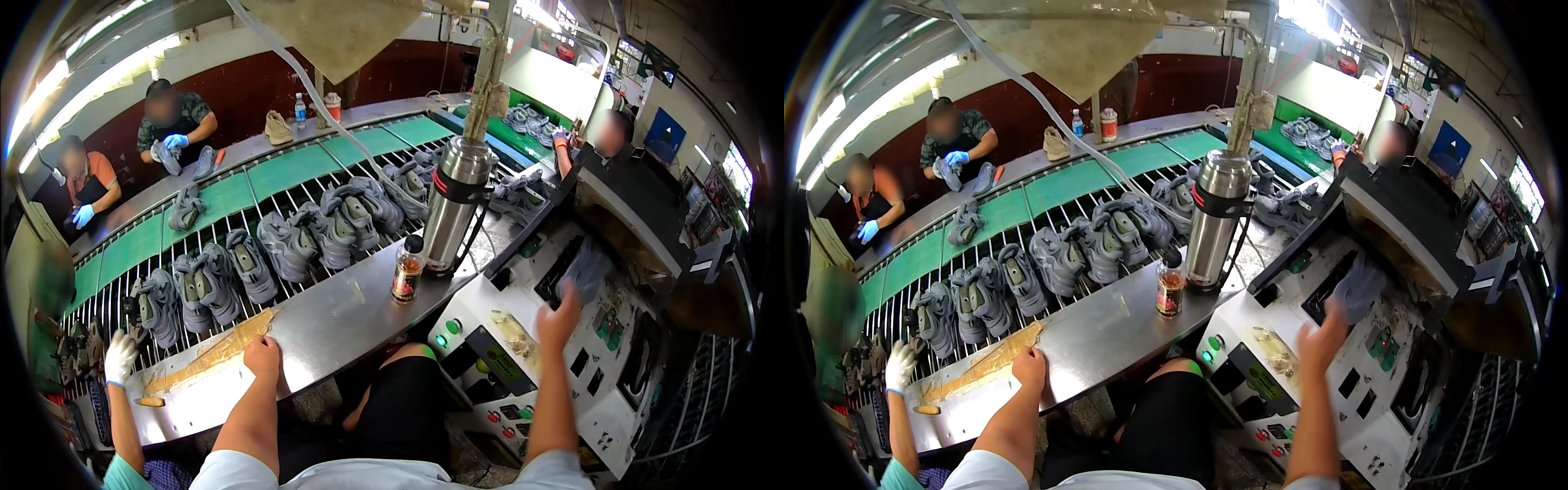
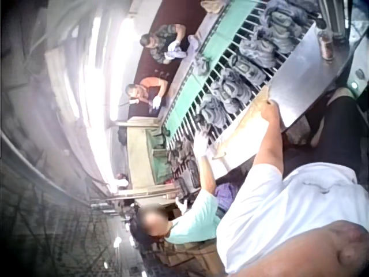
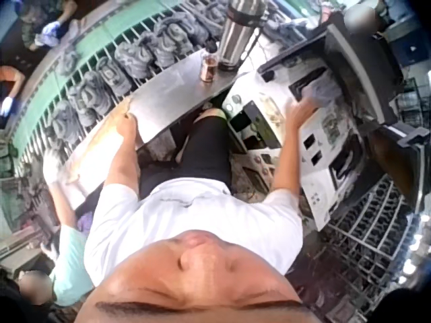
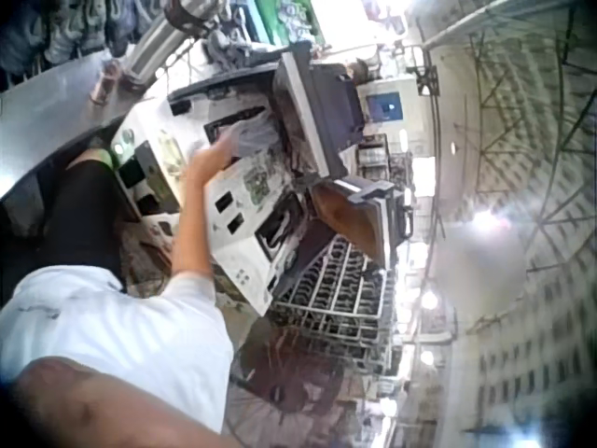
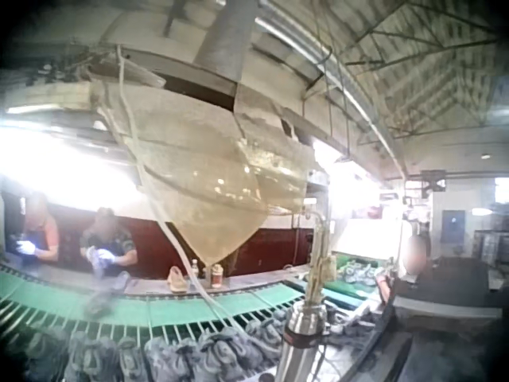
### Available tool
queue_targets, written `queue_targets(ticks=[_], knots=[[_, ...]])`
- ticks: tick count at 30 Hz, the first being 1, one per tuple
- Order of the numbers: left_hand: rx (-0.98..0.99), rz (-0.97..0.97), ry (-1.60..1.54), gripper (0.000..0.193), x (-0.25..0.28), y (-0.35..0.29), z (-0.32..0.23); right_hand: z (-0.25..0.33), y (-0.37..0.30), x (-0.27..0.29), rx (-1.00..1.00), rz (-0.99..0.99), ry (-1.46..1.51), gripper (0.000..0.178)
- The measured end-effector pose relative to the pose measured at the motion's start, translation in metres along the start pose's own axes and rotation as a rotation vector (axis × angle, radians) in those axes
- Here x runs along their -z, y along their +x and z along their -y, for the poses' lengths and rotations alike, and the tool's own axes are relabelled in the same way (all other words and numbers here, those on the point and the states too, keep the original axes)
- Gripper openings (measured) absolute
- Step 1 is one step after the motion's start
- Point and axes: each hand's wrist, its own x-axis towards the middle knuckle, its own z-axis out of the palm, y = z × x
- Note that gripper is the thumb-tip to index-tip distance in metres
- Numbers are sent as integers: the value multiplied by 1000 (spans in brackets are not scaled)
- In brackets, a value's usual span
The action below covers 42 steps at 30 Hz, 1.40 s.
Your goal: The person picks up shoes from a conveyor belt, places them into an industrial machine for processing, operates the machine with a button, and removes the shoes.
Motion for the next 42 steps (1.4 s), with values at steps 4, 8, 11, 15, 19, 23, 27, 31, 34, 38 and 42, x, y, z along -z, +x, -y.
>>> queue_targets(ticks=[4,8,11,15,19,23,27,31,34,38,42], knots=[[16,54,-8,22,-7,-1,-9,-120,117,-30,-743,327,-384,82],[26,10,-32,22,-3,3,4,-95,132,-40,-1102,354,-389,87],[27,2,-72,22,2,3,1,-108,125,-40,-1127,353,-320,87],[60,-15,-124,20,2,4,6,-81,98,-27,-914,212,-285,90],[103,-2,-411,16,5,-3,13,-107,32,-26,-444,-421,-146,86],[129,52,-745,20,23,-47,37,-130,-29,-15,-488,-478,239,86],[540,315,-1236,12,72,-114,34,-16,-62,2,-530,-287,860,74],[350,252,-1827,16,158,-138,-17,56,-91,-16,-651,228,1737,57],[32,394,-1902,55,218,-113,-22,224,-102,18,-607,676,1933,68],[191,700,-1947,83,224,-91,49,354,-116,49,122,1359,1176,60],[205,390,-2162,88,265,-38,147,425,-61,89,759,1471,1210,47]])
